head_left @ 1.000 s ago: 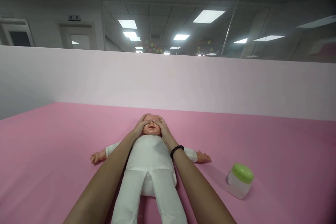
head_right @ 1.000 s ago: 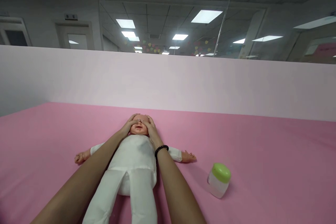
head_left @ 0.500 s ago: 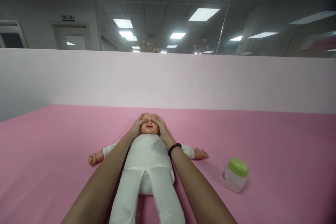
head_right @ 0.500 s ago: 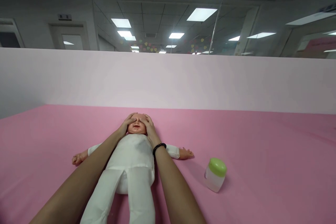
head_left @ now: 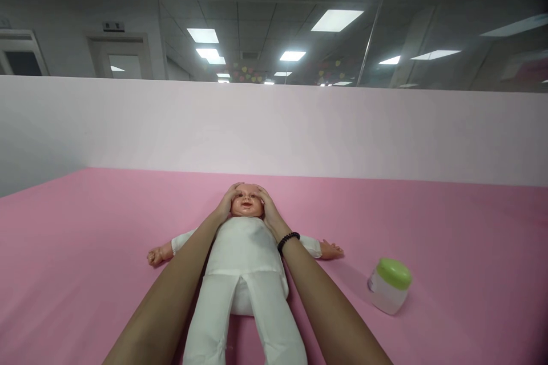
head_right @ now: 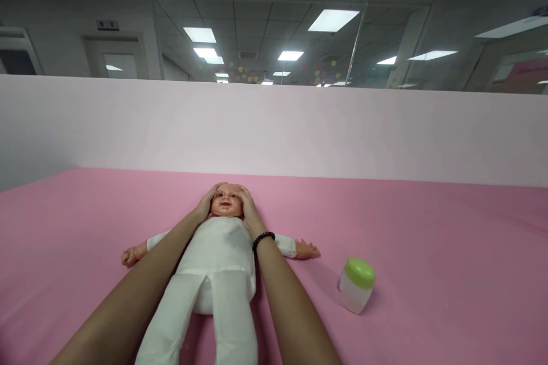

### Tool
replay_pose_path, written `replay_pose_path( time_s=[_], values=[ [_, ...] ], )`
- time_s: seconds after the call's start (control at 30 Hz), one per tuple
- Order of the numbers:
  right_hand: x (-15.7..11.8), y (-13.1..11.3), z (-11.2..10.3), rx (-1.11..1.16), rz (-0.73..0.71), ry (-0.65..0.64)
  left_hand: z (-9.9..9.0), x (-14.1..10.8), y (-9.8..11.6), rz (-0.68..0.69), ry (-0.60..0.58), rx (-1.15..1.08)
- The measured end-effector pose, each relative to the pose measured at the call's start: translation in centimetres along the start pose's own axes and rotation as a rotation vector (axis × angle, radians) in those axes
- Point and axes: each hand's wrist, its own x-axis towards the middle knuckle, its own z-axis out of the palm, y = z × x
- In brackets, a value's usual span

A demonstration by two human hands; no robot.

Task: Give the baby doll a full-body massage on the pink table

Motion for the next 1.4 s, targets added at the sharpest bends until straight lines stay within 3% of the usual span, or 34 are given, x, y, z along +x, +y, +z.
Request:
replay_pose_path(
  time_s=[0.33,0.7,1.0,1.4],
  values=[
    [-0.2,0.0,-0.1,-0.115,-0.015,0.009,-1.0,0.4,-0.7,0.03,-0.04,0.131],
    [0.5,0.6,-0.6,-0.022,-0.022,-0.051,0.0,0.1,-0.2,0.007,-0.006,0.058],
    [-0.8,-0.3,0.0,-0.049,-0.004,-0.034,-0.9,0.1,-0.2,0.034,-0.066,0.165],
    [0.5,0.6,-0.6,-0.072,-0.019,-0.032,-0.2,0.4,0.0,-0.032,0.033,0.084]
  ],
)
